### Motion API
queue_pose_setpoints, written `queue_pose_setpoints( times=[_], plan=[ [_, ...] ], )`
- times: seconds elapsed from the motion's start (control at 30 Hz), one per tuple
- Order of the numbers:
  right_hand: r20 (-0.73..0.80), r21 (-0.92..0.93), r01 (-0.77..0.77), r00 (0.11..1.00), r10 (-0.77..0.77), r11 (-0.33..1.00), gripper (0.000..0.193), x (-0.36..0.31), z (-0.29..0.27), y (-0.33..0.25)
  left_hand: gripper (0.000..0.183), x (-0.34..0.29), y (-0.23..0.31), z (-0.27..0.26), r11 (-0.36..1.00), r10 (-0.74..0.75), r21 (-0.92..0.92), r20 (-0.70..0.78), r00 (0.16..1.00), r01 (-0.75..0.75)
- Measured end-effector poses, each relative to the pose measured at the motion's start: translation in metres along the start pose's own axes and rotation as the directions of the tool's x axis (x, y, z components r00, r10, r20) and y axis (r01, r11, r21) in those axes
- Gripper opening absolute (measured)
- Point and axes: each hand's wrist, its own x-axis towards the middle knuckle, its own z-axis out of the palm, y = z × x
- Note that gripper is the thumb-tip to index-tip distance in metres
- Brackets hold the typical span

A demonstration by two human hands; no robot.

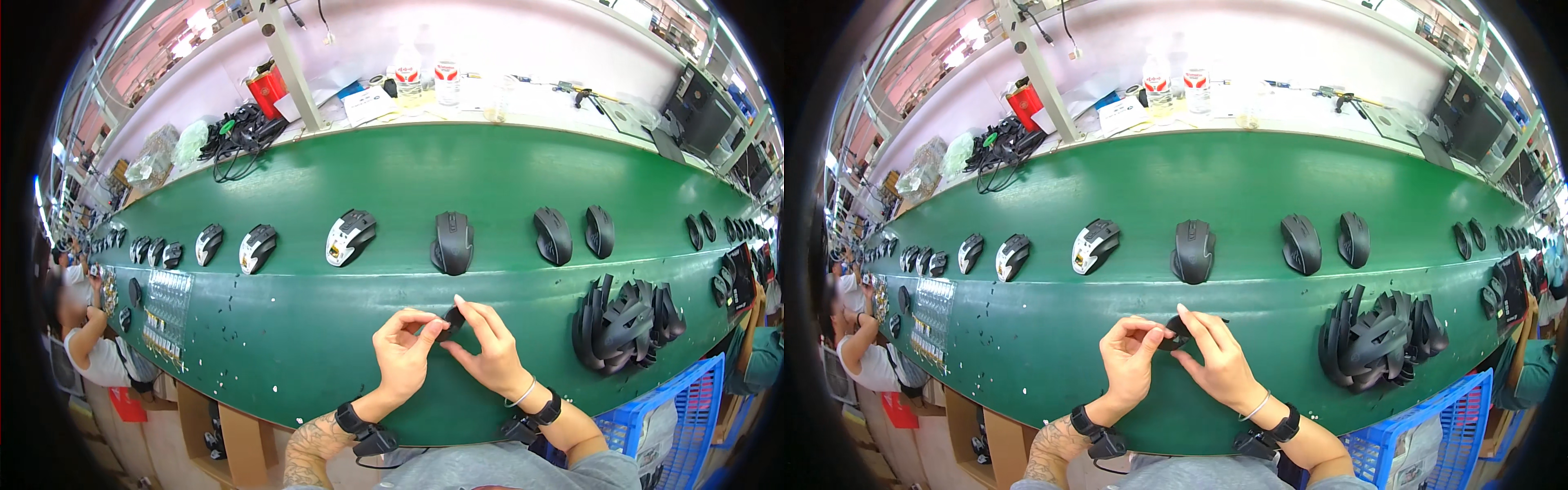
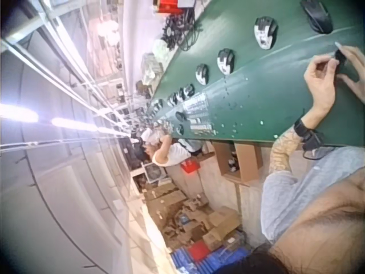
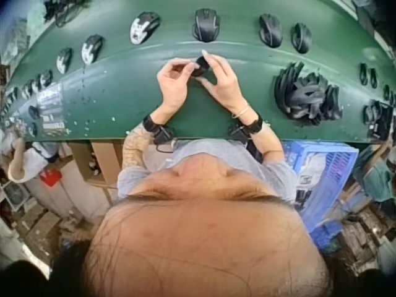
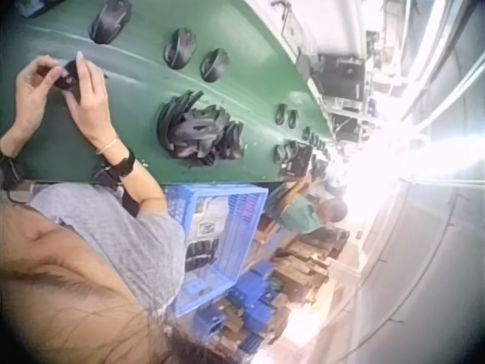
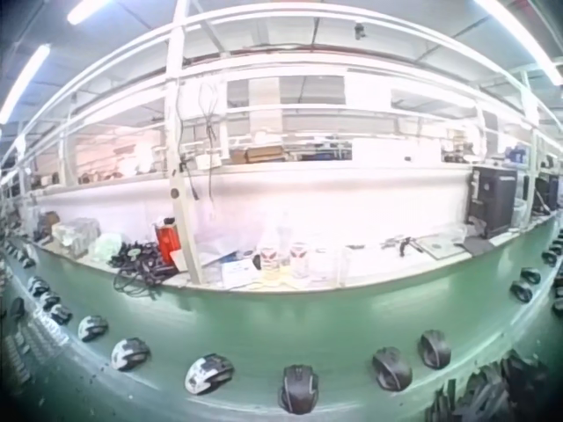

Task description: The person assembles computer mice by attaching black rubber side grips to the mouse bodies. They pick up a mouse, apply the grip pieces to the sides, and place the completed unit on the green workbench. The process is repeated for multiple units in a repetitive assembly line fashion.

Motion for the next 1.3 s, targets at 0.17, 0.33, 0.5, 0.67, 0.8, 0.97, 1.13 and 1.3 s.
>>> queue_pose_setpoints(
  times=[0.17, 0.33, 0.5, 0.67, 0.8, 0.97, 1.13, 1.3],
  plan=[
    [-0.051, 0.085, 0.023, 0.998, -0.019, 0.996, 0.067, 0.000, -0.001, -0.003, 0.009, 0.000, 0.001, 0.001, 0.947, -0.226, -0.237, -0.005, 0.974, 0.219],
    [-0.088, 0.018, -0.018, 0.996, 0.020, 1.000, 0.068, 0.000, -0.004, -0.001, 0.018, 0.018, -0.004, -0.002, 0.904, -0.351, -0.229, 0.081, 0.933, 0.360],
    [-0.186, -0.119, 0.139, 0.970, -0.159, 0.983, 0.059, -0.003, -0.007, 0.009, 0.041, 0.072, -0.037, -0.006, 0.824, -0.469, -0.228, 0.237, 0.851, 0.518],
    [-0.134, -0.119, 0.150, 0.977, -0.166, 0.981, 0.051, -0.006, -0.009, 0.012, 0.044, 0.102, -0.061, 0.003, 0.810, -0.515, -0.136, 0.303, 0.802, 0.571],
    [-0.117, -0.129, 0.138, 0.981, -0.153, 0.982, 0.051, -0.005, -0.014, 0.011, 0.046, 0.121, -0.042, -0.022, 0.854, -0.154, 0.520, 0.203, 0.967, 0.027],
    [-0.120, -0.125, 0.131, 0.982, -0.146, 0.983, 0.051, -0.008, -0.008, 0.012, 0.091, 0.149, -0.024, -0.109, 0.063, 0.187, 0.994, -0.099, 0.977, 0.089],
    [-0.168, -0.183, 0.124, 0.973, -0.155, 0.975, 0.050, -0.010, -0.010, 0.016, 0.074, 0.152, -0.028, -0.116, 0.253, 0.138, 0.967, -0.024, 0.990, -0.012],
    [-0.130, -0.276, 0.118, 0.979, -0.158, 0.954, 0.051, -0.008, -0.018, 0.013, 0.053, 0.114, -0.011, -0.072, 0.781, 0.003, 0.599, -0.291, 0.957, 0.180]
  ],
)
